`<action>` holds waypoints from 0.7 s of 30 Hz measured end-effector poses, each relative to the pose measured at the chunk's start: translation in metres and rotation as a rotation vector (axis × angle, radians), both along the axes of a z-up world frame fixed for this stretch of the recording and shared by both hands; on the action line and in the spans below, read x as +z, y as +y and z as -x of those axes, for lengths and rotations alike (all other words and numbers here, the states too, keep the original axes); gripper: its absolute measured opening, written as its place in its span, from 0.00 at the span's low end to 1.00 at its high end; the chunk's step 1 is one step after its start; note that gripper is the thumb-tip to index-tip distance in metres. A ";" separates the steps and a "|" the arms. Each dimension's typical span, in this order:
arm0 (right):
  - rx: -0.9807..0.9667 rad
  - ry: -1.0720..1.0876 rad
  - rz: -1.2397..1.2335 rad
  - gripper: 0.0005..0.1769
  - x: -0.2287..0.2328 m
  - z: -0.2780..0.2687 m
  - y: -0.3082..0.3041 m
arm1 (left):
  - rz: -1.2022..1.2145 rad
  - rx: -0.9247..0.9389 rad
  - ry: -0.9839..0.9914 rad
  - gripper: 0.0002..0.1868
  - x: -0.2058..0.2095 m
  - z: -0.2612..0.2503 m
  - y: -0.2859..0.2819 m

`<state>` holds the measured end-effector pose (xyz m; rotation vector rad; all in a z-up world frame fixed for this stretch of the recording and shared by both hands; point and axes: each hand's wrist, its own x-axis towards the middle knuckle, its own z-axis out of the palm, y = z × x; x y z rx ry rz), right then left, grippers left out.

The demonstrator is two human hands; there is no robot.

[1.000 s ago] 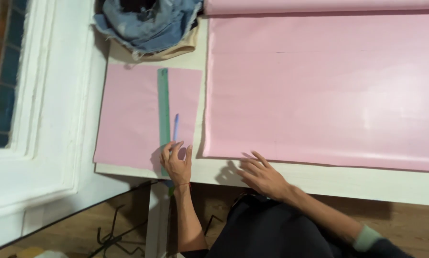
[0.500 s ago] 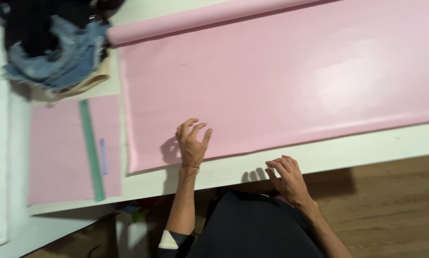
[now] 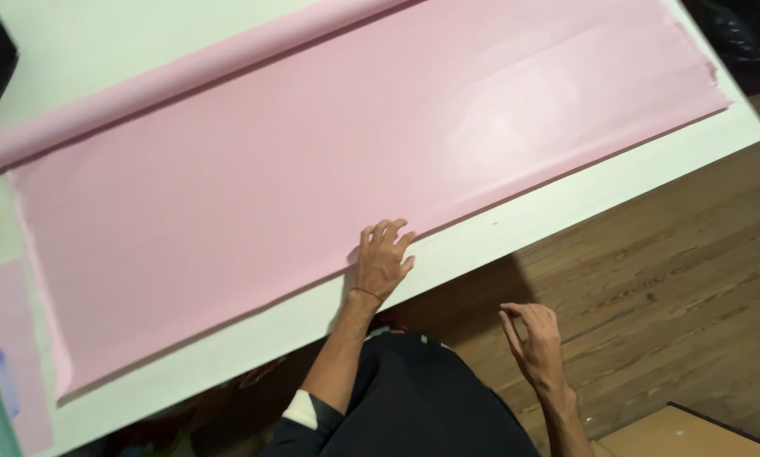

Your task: Measuring and marking a roll of pink leather material with a ruler and pen before cutting it with scissors.

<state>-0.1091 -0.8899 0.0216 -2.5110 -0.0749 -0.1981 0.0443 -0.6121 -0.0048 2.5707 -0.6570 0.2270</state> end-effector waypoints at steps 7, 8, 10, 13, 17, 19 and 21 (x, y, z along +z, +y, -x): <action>-0.022 -0.056 -0.067 0.10 -0.005 -0.061 -0.037 | -0.162 -0.075 0.047 0.15 -0.005 -0.051 -0.036; 0.021 -0.066 -0.080 0.10 -0.005 -0.071 -0.039 | -0.168 -0.088 0.028 0.15 -0.011 -0.053 -0.041; 0.041 -0.054 -0.095 0.10 0.010 -0.100 -0.040 | -0.148 -0.090 0.044 0.14 -0.020 -0.064 -0.052; 0.085 -0.049 -0.110 0.09 0.008 -0.155 -0.047 | -0.116 -0.095 0.050 0.14 -0.001 -0.085 -0.067; 0.198 -0.047 -0.095 0.09 -0.012 -0.211 -0.070 | -0.023 -0.097 0.072 0.09 -0.002 -0.097 -0.089; 0.233 -0.023 -0.127 0.09 -0.017 -0.246 -0.080 | -0.111 -0.113 0.105 0.07 -0.042 -0.090 -0.097; 0.267 -0.023 -0.162 0.10 -0.026 -0.293 -0.094 | -0.206 -0.128 0.117 0.11 -0.055 -0.096 -0.100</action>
